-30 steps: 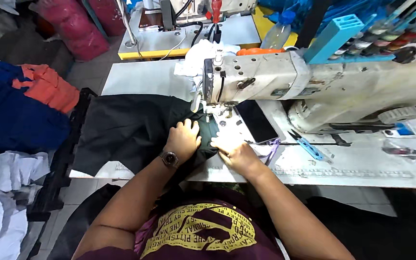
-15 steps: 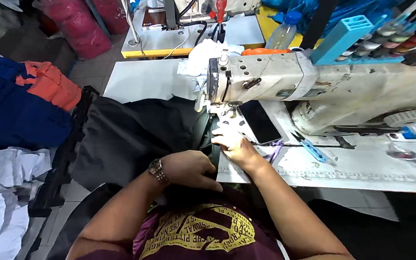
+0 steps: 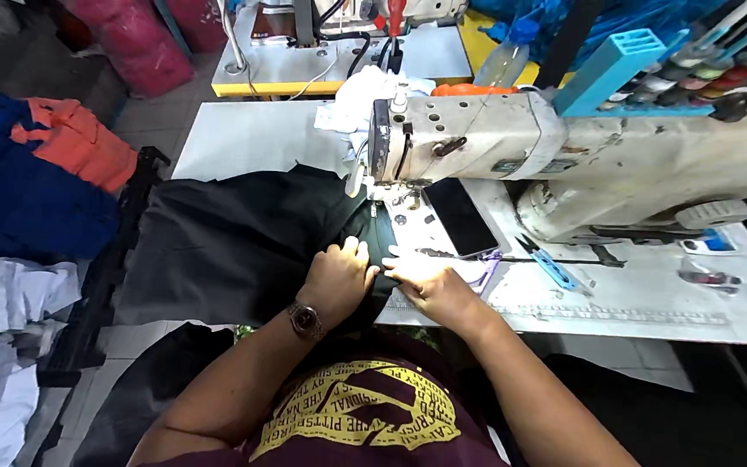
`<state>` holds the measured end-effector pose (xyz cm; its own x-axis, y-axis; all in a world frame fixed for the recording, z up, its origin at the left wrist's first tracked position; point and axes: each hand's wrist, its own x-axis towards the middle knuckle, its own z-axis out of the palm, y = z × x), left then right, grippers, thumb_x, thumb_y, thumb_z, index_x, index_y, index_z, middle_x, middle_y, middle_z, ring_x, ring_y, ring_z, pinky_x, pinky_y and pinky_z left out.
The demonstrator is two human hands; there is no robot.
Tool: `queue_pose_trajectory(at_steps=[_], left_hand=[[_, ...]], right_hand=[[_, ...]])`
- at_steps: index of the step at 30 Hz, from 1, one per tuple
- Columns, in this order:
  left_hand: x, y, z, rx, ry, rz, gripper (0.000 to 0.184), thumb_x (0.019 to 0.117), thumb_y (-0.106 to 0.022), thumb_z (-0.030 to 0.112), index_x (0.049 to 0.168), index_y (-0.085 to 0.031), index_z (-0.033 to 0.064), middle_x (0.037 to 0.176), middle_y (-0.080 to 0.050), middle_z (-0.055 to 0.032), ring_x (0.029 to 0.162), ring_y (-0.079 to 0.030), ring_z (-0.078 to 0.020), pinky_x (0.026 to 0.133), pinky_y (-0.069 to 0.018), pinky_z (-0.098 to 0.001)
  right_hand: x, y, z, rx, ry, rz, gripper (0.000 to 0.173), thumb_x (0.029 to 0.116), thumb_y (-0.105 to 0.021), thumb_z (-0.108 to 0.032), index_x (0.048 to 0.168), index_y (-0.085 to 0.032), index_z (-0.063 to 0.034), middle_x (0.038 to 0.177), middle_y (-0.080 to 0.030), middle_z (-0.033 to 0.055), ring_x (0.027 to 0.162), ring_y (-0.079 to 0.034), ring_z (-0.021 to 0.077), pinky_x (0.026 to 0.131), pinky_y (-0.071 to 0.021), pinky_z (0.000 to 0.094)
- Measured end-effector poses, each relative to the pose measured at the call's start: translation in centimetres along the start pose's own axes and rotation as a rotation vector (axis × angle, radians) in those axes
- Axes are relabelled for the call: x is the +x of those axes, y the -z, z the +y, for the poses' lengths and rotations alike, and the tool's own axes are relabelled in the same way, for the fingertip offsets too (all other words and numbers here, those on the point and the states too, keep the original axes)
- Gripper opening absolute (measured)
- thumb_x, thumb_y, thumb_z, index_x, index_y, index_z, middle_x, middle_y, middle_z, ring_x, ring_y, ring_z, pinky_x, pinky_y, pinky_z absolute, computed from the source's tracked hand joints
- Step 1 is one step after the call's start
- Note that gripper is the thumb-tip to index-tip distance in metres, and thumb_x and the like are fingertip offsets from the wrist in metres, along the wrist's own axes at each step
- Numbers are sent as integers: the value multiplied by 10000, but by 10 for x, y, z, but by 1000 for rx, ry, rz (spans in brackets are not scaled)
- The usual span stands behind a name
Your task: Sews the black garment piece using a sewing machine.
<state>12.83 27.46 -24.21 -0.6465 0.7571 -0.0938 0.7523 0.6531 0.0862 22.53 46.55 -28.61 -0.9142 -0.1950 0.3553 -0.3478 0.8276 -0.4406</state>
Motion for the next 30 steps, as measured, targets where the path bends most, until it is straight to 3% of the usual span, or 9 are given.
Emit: queue_pose_trajectory(at_steps=[6,13,18,19,21,22,24,27,30], left_hand=[[15,-24,-24,-36,-41,238,451,1002,-546,400,1345,-677,137,1161,-651,-145,999,-643,-341,751,-537,-506],[59,-32,-62,-74,-167,371,422,1008,-468,385,1284,-725,196,1147,-669,-103,1031,-624,-320,837,-498,-525],[59,8,-75,1,-51,204,534,1017,-504,564,1376,-650,195,1445,-565,-144,1317,-519,-409,1002,-421,-674],[50,24,-70,26,1,166,594,990,-529,618,1353,-662,167,1429,-574,-162,1319,-518,-423,1028,-403,-690],[23,50,-57,47,-11,91,568,927,-636,630,1065,-748,91,1075,-697,-164,1100,-629,-403,989,-441,-662],[9,58,-49,26,-97,1,498,929,-671,573,921,-760,83,908,-720,-136,964,-673,-359,955,-466,-630],[-8,67,-37,-148,-422,-182,404,981,-642,437,823,-723,75,759,-693,-78,784,-682,-252,800,-509,-516],[-6,56,-32,-466,-634,-274,443,1013,-609,410,761,-656,49,703,-619,-62,702,-627,-189,661,-512,-391],[-2,32,-29,-633,-533,-90,455,1061,-523,413,845,-741,76,954,-678,-45,980,-623,-156,883,-507,-349]], right_hand=[[11,-8,5,-70,-40,42,264,1003,-553,-160,1093,-793,-97,1229,-750,52,1242,-665,239,1036,-539,431],[36,-18,19,-44,-104,137,255,958,-602,-131,1122,-789,-74,1219,-747,92,1221,-672,265,1049,-528,460],[41,-23,22,-4,-137,180,268,959,-598,-108,1154,-776,-60,1244,-738,96,1241,-660,264,1091,-494,467],[41,-22,23,11,-143,192,256,951,-614,-96,1144,-779,-63,1236,-741,96,1235,-663,262,1088,-497,461],[43,-20,23,53,-148,192,230,931,-636,-60,1104,-787,-71,1223,-743,96,1236,-660,260,1091,-496,454],[43,-19,23,67,-140,184,223,924,-636,-48,1080,-790,-83,1214,-745,93,1239,-656,259,1091,-494,456],[43,-19,23,69,-87,169,201,930,-636,-68,1027,-799,-135,1201,-741,84,1256,-637,258,1093,-488,470],[34,-16,13,17,-16,101,197,963,-612,-124,1007,-798,-169,1215,-723,80,1307,-595,268,1128,-457,482],[12,-9,-5,33,-7,40,224,1006,-574,-197,984,-785,-122,1169,-751,53,1240,-649,212,1065,-519,405]])
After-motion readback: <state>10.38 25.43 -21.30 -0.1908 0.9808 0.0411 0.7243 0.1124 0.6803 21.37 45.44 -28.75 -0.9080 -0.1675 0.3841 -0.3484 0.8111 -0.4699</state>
